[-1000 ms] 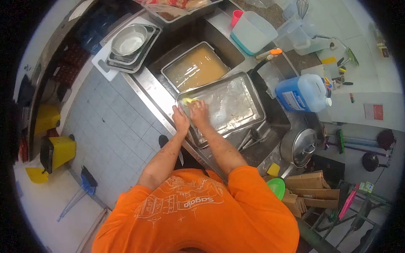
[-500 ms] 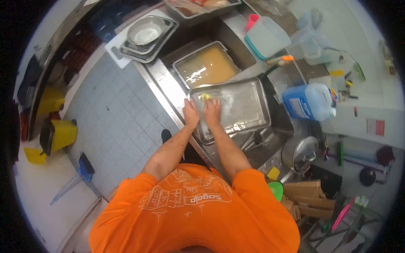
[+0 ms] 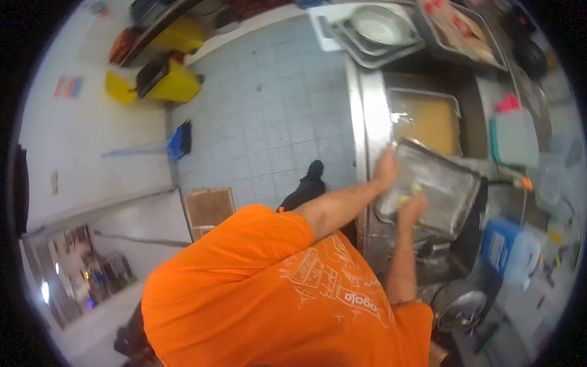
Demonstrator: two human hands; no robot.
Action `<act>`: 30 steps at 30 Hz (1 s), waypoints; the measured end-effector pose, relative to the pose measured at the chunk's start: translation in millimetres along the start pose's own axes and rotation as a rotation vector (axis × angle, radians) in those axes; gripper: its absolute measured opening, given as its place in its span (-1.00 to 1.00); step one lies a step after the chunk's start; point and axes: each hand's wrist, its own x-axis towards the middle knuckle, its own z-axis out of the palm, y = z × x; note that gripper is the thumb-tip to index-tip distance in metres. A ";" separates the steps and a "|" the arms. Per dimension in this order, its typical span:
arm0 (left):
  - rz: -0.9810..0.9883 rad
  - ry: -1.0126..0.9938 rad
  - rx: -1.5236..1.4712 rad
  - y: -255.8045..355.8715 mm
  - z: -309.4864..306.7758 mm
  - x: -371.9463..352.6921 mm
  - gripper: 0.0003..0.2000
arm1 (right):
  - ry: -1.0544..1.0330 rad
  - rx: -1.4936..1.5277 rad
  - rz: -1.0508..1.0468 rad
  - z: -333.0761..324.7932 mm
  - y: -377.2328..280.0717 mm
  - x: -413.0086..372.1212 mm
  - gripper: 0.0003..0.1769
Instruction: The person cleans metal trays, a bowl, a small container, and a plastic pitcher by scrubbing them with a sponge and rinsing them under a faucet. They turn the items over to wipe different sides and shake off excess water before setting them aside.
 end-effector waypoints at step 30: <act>0.017 -0.148 0.128 47.8 -29.9 7.4 -0.66 | 0.019 -0.119 0.357 -46.2 30.5 7.1 -0.77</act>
